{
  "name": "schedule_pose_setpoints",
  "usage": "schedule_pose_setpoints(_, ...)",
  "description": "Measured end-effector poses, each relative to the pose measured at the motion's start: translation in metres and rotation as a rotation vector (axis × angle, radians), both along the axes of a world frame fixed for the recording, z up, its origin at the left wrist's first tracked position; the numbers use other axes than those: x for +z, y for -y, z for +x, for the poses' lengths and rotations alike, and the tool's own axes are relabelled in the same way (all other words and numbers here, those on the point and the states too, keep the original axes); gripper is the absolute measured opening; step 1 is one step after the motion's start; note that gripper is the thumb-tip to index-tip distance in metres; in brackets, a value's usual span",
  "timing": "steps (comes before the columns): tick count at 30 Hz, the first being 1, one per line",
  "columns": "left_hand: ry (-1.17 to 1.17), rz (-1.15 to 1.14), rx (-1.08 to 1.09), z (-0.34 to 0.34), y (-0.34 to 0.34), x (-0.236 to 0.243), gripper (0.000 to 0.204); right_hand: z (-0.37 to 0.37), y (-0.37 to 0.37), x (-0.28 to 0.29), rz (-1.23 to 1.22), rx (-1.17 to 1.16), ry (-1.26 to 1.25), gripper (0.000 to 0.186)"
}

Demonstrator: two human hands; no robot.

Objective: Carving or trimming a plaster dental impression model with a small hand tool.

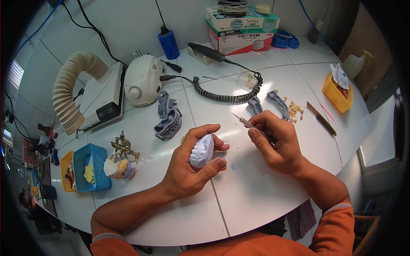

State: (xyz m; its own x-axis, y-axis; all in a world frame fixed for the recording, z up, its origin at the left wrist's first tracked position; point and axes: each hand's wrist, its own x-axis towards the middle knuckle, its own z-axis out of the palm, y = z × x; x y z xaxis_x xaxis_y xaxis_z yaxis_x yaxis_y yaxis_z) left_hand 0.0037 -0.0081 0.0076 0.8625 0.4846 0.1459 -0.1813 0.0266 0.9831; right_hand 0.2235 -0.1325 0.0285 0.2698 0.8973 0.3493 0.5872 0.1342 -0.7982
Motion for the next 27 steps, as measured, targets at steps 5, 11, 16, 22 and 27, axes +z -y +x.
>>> schedule_pose_setpoints(5,-0.039,0.153,-0.012,-0.002,-0.007,-0.003,0.056,-0.009,0.003,0.003,0.039,0.103,-0.004,0.012)
schedule_pose_setpoints(11,-0.066,0.373,-0.008,-0.004,-0.009,-0.006,0.053,-0.013,0.006,0.005,-0.022,0.214,0.004,0.011)
schedule_pose_setpoints(16,-0.097,0.349,0.006,-0.005,-0.006,-0.004,0.052,-0.025,0.009,0.002,-0.004,0.257,0.025,0.011)
schedule_pose_setpoints(22,-0.085,0.270,-0.074,-0.007,-0.006,-0.002,0.055,-0.030,0.013,-0.001,-0.042,0.291,0.131,0.014)
schedule_pose_setpoints(27,-0.012,0.264,0.003,-0.004,-0.004,-0.010,0.053,-0.032,0.013,0.002,-0.078,0.308,0.158,0.016)
